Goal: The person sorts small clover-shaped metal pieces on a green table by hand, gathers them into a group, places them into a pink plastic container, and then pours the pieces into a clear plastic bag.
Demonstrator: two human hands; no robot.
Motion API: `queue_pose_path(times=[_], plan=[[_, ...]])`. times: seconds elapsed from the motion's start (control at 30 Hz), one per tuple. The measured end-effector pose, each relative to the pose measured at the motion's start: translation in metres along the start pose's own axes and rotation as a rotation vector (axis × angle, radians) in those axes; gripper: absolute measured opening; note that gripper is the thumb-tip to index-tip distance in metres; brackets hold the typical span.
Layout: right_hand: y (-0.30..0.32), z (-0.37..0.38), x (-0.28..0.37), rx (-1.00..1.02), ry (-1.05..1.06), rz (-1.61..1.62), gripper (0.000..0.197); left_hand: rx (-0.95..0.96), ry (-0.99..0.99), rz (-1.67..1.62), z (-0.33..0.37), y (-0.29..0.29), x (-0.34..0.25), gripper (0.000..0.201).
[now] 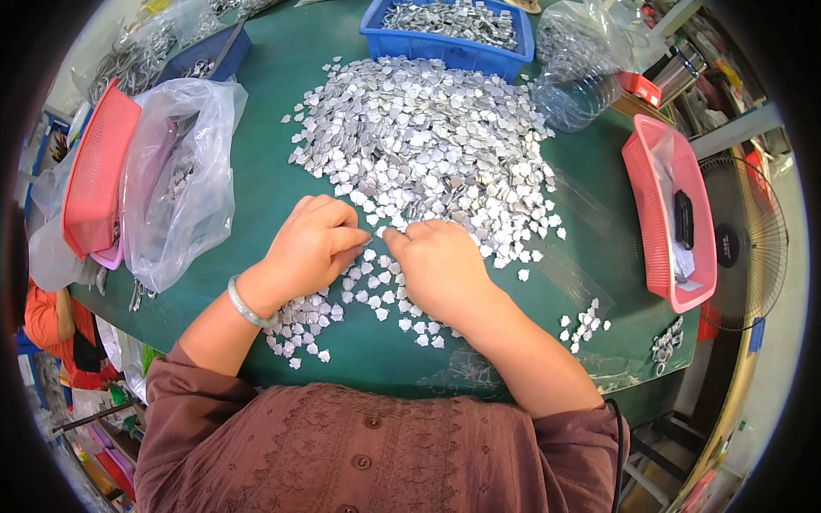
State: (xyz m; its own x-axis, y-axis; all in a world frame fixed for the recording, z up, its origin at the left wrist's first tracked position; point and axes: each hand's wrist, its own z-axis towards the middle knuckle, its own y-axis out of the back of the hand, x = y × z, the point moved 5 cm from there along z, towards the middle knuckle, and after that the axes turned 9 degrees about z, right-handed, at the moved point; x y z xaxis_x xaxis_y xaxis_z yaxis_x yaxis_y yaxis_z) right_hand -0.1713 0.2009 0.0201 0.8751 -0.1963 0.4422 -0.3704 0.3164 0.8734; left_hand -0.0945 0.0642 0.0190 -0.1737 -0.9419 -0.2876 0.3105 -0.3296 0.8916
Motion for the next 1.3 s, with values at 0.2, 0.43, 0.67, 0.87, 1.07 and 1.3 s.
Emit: queue_pose_path(times=[0.2, 0.43, 0.67, 0.87, 1.07, 1.3], plan=[[-0.002, 0.009, 0.004, 0.112, 0.006, 0.046, 0.033, -0.009, 0.029, -0.086, 0.004, 0.007, 0.003, 0.022], [0.0, 0.01, 0.004, 0.075, 0.007, -0.031, 0.034, 0.002, 0.008, -0.031, -0.001, 0.004, 0.003, 0.023], [-0.002, 0.01, 0.001, 0.072, 0.009, -0.061, 0.037, 0.031, -0.002, -0.052, -0.007, 0.012, 0.004, 0.026], [0.015, 0.006, -0.009, -0.064, -0.06, -0.014, 0.04, -0.052, 0.028, -0.043, 0.001, 0.009, 0.003, 0.036], [0.005, -0.002, -0.002, 0.066, -0.06, -0.039, 0.036, 0.047, 0.046, 0.006, 0.005, -0.006, -0.003, 0.039], [0.017, -0.006, -0.007, -0.006, -0.102, 0.04, 0.034, 0.101, 0.048, 0.005, -0.003, 0.004, -0.001, 0.034]])
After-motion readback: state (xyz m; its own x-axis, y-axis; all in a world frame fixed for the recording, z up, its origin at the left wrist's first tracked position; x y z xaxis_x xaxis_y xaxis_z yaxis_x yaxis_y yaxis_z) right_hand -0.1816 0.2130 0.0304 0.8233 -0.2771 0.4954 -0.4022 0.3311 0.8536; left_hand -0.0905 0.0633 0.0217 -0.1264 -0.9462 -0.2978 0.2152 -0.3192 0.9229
